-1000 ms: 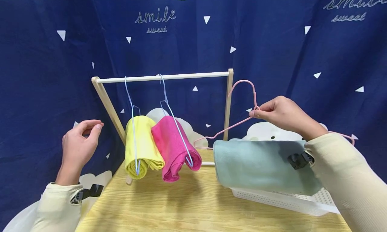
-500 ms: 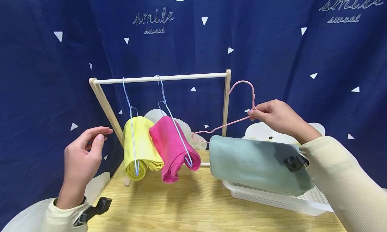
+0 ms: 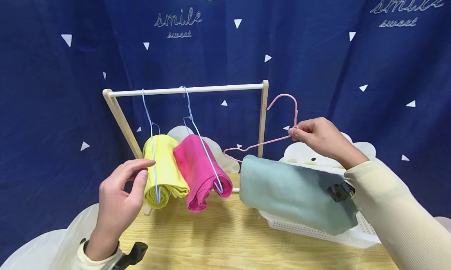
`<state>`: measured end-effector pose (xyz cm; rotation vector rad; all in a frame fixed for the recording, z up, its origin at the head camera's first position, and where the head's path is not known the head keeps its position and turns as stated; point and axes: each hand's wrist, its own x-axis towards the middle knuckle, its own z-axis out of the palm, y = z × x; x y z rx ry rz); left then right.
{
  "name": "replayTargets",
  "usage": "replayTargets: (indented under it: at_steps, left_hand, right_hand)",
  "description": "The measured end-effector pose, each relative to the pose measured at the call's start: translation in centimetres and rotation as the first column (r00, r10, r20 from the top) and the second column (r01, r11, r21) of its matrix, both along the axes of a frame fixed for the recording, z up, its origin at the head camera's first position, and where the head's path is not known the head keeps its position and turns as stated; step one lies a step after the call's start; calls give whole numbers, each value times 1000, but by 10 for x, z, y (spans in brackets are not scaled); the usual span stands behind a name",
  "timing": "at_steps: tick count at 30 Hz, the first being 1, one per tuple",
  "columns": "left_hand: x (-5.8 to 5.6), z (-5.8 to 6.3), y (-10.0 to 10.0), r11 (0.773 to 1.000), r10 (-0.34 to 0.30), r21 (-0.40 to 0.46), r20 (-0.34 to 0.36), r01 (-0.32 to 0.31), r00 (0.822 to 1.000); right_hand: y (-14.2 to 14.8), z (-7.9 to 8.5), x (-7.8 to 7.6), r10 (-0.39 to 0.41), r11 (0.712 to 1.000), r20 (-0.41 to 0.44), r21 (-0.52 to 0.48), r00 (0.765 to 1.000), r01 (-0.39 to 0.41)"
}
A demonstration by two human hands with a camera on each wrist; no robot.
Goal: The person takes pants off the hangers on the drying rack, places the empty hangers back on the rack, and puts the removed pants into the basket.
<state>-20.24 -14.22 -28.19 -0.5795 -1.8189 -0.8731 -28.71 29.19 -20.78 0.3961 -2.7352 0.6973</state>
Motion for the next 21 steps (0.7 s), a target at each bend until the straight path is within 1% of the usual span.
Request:
replayTargets:
  at_steps: [1, 3, 5, 8, 12, 14, 16, 19, 21]
  left_hand:
    - [2, -3, 4, 1000, -11, -10, -45, 11, 999]
    - [6, -9, 14, 999, -42, -29, -127, 38, 991]
    - [10, -15, 23, 995, -90, -47, -163, 84, 982]
    - [12, -23, 36, 987, -155, -62, -162, 146, 975]
    - [12, -34, 51, 975, -217, -95, -178, 203, 960]
    - [12, -38, 57, 968, -242, -119, -187, 223, 952]
    - [12, -42, 62, 961, -262, -145, -189, 237, 946]
    - [12, -47, 70, 950, -281, -186, -172, 249, 944]
    - [11, -53, 75, 945, -287, -207, -152, 253, 946]
  right_hand:
    - [0, 0, 0, -5, 1000, 2, -5, 1000, 5]
    - [1, 1, 0, -11, 1000, 3, -6, 1000, 11]
    - [2, 1, 0, -14, 1000, 3, -1, 1000, 14]
    - [3, -1, 0, -2, 1000, 6, 0, 1000, 2]
    - [8, -3, -1, 36, 999, 26, -9, 999, -36]
    - [11, -3, -3, 62, 998, 63, -34, 996, -60]
    - [14, -2, -5, 91, 994, 118, -76, 989, -82]
    - [16, 2, -10, 135, 983, 213, -150, 968, -105]
    - [17, 4, -14, 154, 977, 255, -183, 955, -109]
